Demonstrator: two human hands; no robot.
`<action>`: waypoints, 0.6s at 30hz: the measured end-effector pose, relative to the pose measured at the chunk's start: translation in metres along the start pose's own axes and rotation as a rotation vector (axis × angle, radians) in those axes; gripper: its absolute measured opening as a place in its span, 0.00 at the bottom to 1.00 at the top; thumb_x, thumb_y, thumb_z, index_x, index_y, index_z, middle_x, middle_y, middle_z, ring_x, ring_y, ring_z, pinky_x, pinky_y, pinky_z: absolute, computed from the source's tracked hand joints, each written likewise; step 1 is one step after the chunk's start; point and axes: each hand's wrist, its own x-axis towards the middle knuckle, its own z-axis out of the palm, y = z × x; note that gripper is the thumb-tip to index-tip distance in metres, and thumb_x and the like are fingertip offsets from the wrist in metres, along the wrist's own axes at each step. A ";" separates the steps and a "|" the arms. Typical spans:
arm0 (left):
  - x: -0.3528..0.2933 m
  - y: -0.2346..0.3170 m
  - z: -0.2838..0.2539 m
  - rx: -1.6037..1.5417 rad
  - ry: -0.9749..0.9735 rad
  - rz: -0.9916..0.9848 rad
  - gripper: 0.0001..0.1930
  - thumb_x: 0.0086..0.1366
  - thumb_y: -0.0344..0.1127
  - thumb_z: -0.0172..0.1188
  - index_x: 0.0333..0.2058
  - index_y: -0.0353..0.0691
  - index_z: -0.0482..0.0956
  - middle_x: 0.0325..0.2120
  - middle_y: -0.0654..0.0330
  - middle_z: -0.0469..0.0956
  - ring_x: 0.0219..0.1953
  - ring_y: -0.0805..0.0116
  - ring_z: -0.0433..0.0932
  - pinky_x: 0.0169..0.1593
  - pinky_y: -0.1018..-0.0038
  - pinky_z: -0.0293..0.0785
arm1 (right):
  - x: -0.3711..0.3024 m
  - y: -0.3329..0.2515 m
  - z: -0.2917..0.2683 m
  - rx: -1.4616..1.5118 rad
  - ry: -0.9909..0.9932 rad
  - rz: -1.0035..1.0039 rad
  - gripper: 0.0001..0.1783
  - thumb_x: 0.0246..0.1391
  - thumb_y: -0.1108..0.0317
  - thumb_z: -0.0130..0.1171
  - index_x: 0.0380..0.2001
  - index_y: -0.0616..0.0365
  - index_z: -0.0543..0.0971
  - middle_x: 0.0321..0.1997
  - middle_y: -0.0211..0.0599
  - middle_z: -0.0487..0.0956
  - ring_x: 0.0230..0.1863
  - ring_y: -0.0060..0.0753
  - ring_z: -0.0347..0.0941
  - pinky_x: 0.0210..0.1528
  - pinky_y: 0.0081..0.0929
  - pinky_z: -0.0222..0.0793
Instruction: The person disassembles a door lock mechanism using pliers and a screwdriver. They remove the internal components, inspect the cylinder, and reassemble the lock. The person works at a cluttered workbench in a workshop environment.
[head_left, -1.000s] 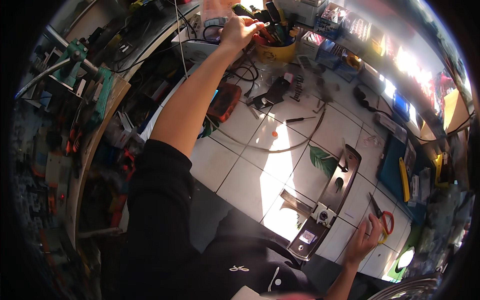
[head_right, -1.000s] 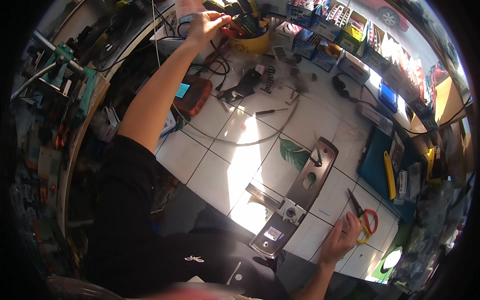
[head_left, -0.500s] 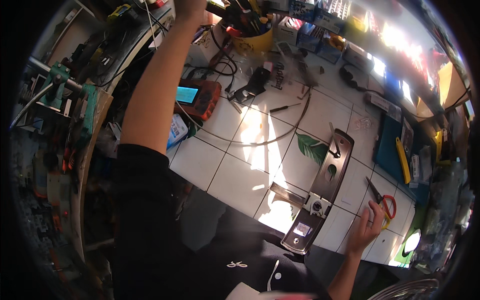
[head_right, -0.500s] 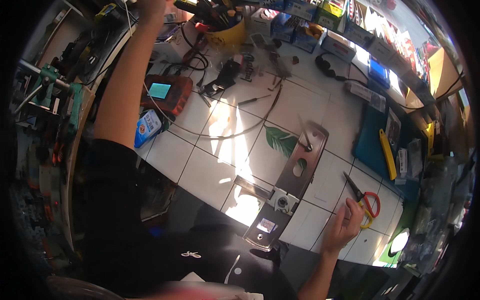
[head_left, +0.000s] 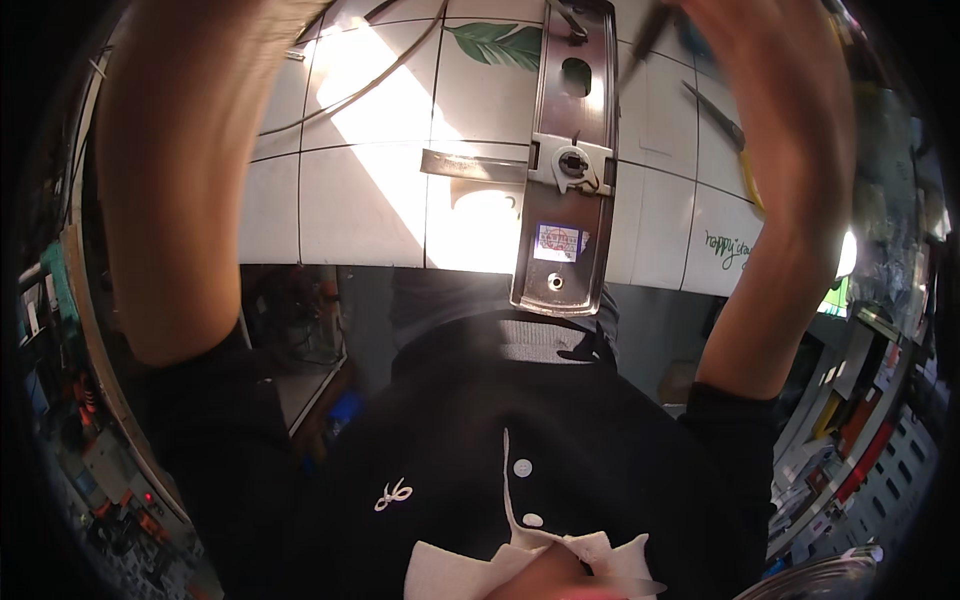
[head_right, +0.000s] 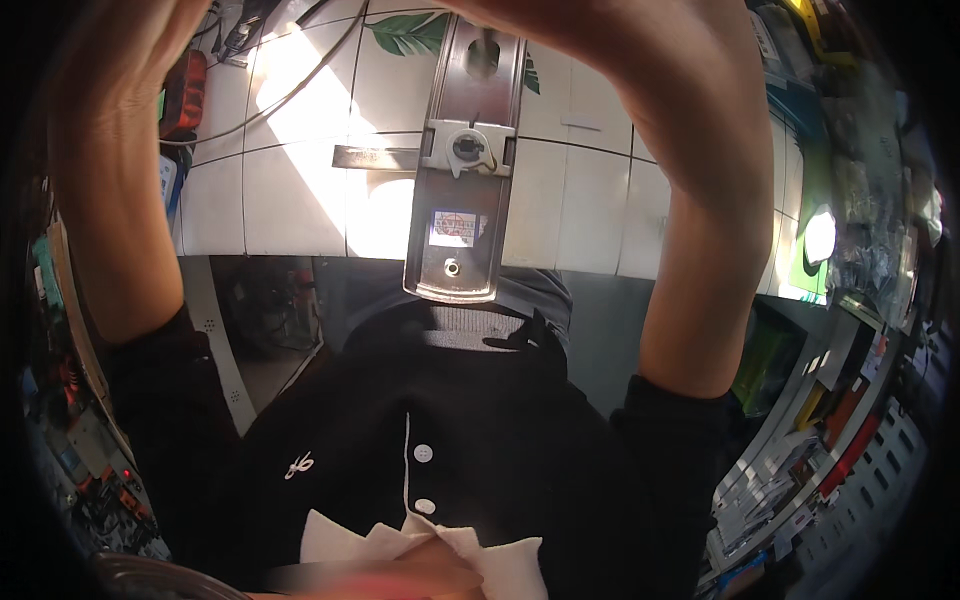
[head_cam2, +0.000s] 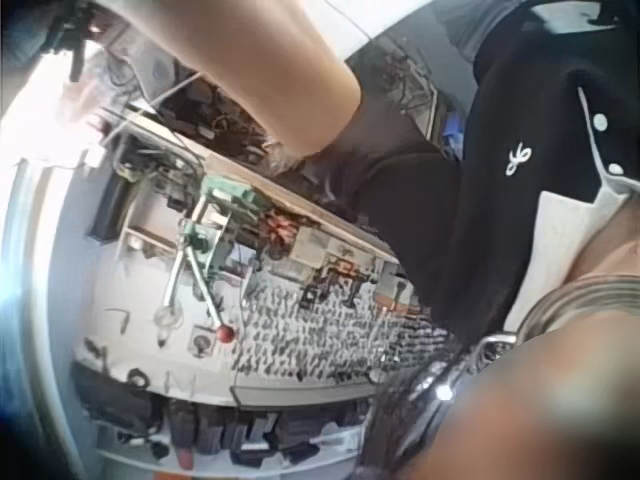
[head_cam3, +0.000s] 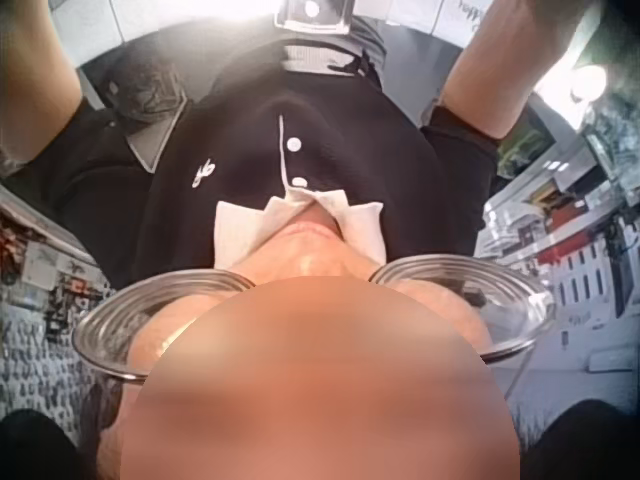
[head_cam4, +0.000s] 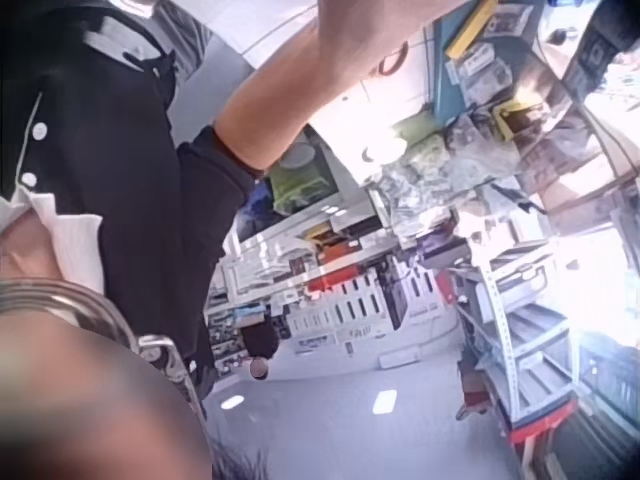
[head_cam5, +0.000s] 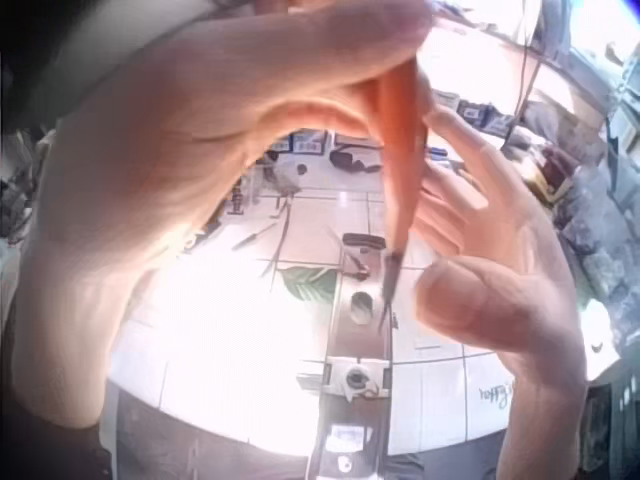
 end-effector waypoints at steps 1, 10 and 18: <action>0.007 0.001 0.022 -0.021 -0.072 0.000 0.17 0.69 0.41 0.56 0.50 0.34 0.76 0.43 0.54 0.80 0.41 0.66 0.81 0.43 0.71 0.77 | 0.002 -0.001 -0.003 0.000 0.005 0.007 0.43 0.57 0.51 0.56 0.71 0.50 0.52 0.70 0.50 0.58 0.69 0.51 0.58 0.72 0.50 0.47; 0.024 0.003 0.092 -0.088 -0.273 -0.009 0.17 0.66 0.40 0.60 0.48 0.36 0.78 0.42 0.55 0.81 0.43 0.66 0.79 0.45 0.71 0.75 | -0.041 0.016 -0.021 0.622 0.352 0.197 0.35 0.59 0.55 0.54 0.65 0.61 0.61 0.59 0.43 0.71 0.60 0.39 0.67 0.63 0.44 0.56; -0.096 0.004 0.039 0.120 0.038 -0.108 0.21 0.59 0.42 0.67 0.49 0.39 0.78 0.44 0.54 0.80 0.45 0.63 0.79 0.46 0.69 0.75 | -0.074 -0.013 -0.029 0.560 0.529 0.292 0.63 0.37 0.46 0.72 0.70 0.57 0.46 0.71 0.47 0.55 0.68 0.49 0.60 0.70 0.51 0.52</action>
